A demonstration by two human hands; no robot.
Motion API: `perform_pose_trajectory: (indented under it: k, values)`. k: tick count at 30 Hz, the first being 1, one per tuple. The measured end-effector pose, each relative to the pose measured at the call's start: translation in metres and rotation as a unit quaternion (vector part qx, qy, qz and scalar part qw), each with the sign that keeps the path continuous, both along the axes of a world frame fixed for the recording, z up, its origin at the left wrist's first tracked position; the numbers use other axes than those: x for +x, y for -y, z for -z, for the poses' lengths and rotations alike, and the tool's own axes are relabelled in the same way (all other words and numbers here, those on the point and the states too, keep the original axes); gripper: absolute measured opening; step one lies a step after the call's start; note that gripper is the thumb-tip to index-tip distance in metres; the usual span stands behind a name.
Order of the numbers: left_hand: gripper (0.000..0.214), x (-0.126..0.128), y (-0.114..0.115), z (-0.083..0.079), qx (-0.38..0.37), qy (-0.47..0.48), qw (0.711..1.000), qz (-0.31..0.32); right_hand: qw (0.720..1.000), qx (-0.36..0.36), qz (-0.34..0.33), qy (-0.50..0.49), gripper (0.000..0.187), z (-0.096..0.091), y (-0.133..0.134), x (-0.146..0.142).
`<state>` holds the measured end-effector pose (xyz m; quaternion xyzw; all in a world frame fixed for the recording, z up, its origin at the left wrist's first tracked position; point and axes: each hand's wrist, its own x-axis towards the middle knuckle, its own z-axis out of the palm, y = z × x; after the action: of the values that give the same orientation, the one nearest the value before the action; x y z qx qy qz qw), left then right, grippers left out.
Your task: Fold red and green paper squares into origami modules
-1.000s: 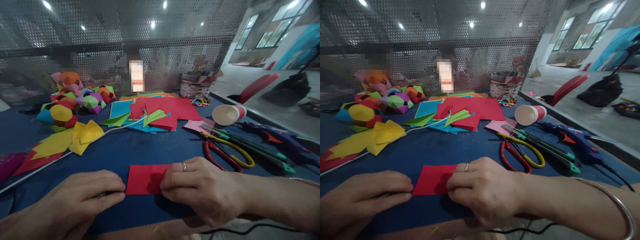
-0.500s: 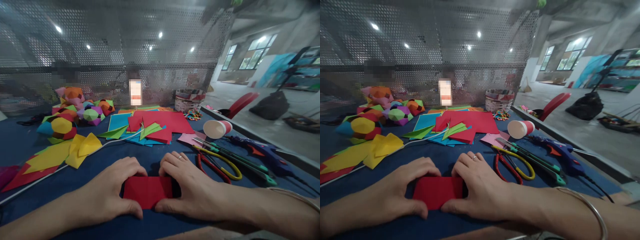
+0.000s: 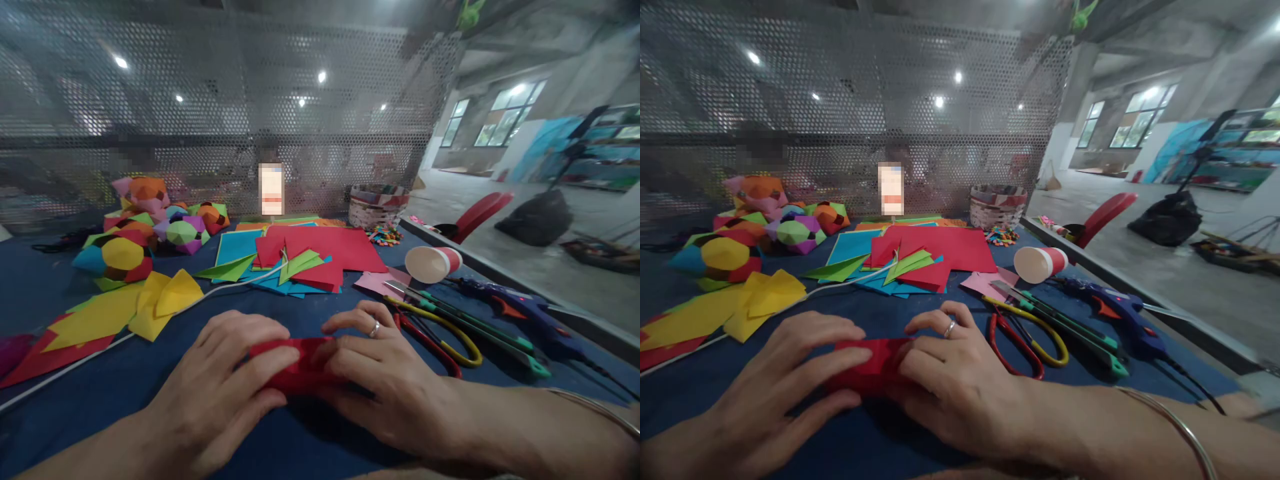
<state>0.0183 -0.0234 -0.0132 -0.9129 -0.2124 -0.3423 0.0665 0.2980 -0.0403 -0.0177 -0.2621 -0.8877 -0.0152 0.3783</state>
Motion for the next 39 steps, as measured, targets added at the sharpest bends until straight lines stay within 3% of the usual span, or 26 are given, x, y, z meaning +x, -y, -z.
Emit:
perform_pose_trajectory:
  k: [3,8,15,18,25,35,39]
  values:
    - [0.03,0.003,0.002,0.0,0.084,-0.028,0.995,0.037,0.999,0.029,-0.022,0.022,0.012,0.0,0.002,-0.001]
    - [0.036,0.002,0.001,-0.002,0.08,-0.024,0.995,0.052,0.995,0.023,-0.07,0.074,0.003,-0.005,0.002,-0.002]
    - [0.038,-0.008,-0.008,0.004,0.046,-0.074,0.992,0.089,0.994,0.047,-0.058,0.085,0.02,0.006,-0.002,0.003]
    - [0.037,-0.005,-0.005,0.004,0.017,-0.053,0.993,0.108,0.993,0.077,-0.054,0.077,0.026,0.007,-0.002,0.006]
    - [0.031,-0.002,0.009,-0.001,0.014,-0.049,0.996,0.076,0.992,0.038,-0.06,0.107,0.028,0.002,-0.003,0.006]
    - [0.033,-0.008,0.007,0.005,0.059,-0.065,0.994,0.061,0.991,0.054,-0.094,0.083,0.023,-0.001,0.001,0.008]
    - [0.03,-0.003,0.004,0.002,0.031,-0.052,0.995,0.077,0.99,0.035,-0.104,0.09,0.021,0.002,0.001,0.006]
